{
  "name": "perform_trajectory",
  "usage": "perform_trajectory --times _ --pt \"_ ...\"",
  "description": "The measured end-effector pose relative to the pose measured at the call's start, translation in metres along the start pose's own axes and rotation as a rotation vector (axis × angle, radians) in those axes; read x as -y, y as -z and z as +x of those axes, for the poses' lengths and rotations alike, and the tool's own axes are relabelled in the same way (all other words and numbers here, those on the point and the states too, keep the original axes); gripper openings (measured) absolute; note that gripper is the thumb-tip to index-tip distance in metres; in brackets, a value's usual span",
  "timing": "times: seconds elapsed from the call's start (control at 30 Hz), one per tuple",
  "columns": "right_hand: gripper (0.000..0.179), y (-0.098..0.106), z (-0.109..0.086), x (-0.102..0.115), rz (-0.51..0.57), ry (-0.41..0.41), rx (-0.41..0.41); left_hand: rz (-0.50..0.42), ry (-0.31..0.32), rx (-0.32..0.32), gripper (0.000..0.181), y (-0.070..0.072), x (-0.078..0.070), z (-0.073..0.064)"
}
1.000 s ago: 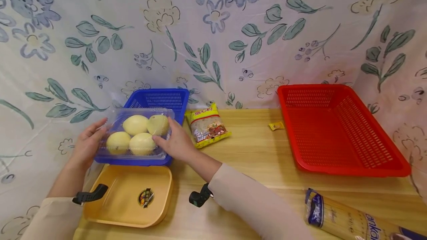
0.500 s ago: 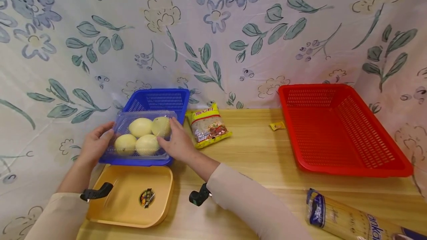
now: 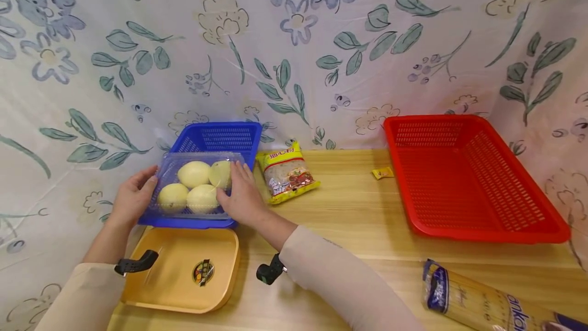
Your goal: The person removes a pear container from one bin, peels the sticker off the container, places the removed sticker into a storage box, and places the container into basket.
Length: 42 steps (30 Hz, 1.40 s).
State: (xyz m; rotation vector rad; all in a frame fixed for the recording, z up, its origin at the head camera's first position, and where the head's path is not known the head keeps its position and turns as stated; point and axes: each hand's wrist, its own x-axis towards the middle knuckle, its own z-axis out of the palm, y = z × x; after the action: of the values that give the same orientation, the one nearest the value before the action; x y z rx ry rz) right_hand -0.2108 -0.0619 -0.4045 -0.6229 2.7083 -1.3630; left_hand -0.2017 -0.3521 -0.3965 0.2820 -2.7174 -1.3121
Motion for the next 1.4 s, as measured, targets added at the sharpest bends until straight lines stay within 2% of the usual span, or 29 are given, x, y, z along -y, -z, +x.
perform_trajectory --times 0.17,0.3,0.5,0.73,0.87,1.0,1.1,1.2,1.4 --pt "0.071 -0.006 0.002 -0.006 -0.124 0.011 0.014 0.050 -0.033 -0.008 0.049 -0.007 -0.002 0.004" --pt "0.065 -0.013 0.001 -0.013 -0.187 0.019 0.029 0.063 -0.075 0.028 0.048 -0.015 -0.005 0.006" --pt "0.067 -0.016 -0.001 -0.016 -0.139 -0.016 0.042 0.054 -0.092 0.036 0.048 -0.017 -0.004 0.004" --pt "0.062 -0.009 0.001 -0.023 -0.073 0.044 0.034 0.053 -0.090 0.028 0.047 -0.018 -0.005 0.001" --pt "0.060 0.003 0.003 -0.030 -0.087 0.054 0.018 0.073 -0.077 0.022 0.050 -0.018 -0.007 0.001" --pt "0.059 0.023 0.008 -0.044 -0.129 0.054 -0.013 0.102 -0.093 0.025 0.053 -0.018 -0.014 0.006" --pt "0.060 0.048 0.010 -0.056 -0.167 0.023 -0.022 0.131 -0.126 0.027 0.054 -0.019 -0.023 0.012" --pt "0.061 0.079 0.011 -0.067 -0.235 -0.026 -0.031 0.184 -0.173 0.035 0.056 -0.021 -0.036 0.020" --pt "0.064 0.154 0.012 -0.086 -0.400 -0.107 -0.076 0.363 -0.295 0.075 0.063 -0.027 -0.067 0.040"
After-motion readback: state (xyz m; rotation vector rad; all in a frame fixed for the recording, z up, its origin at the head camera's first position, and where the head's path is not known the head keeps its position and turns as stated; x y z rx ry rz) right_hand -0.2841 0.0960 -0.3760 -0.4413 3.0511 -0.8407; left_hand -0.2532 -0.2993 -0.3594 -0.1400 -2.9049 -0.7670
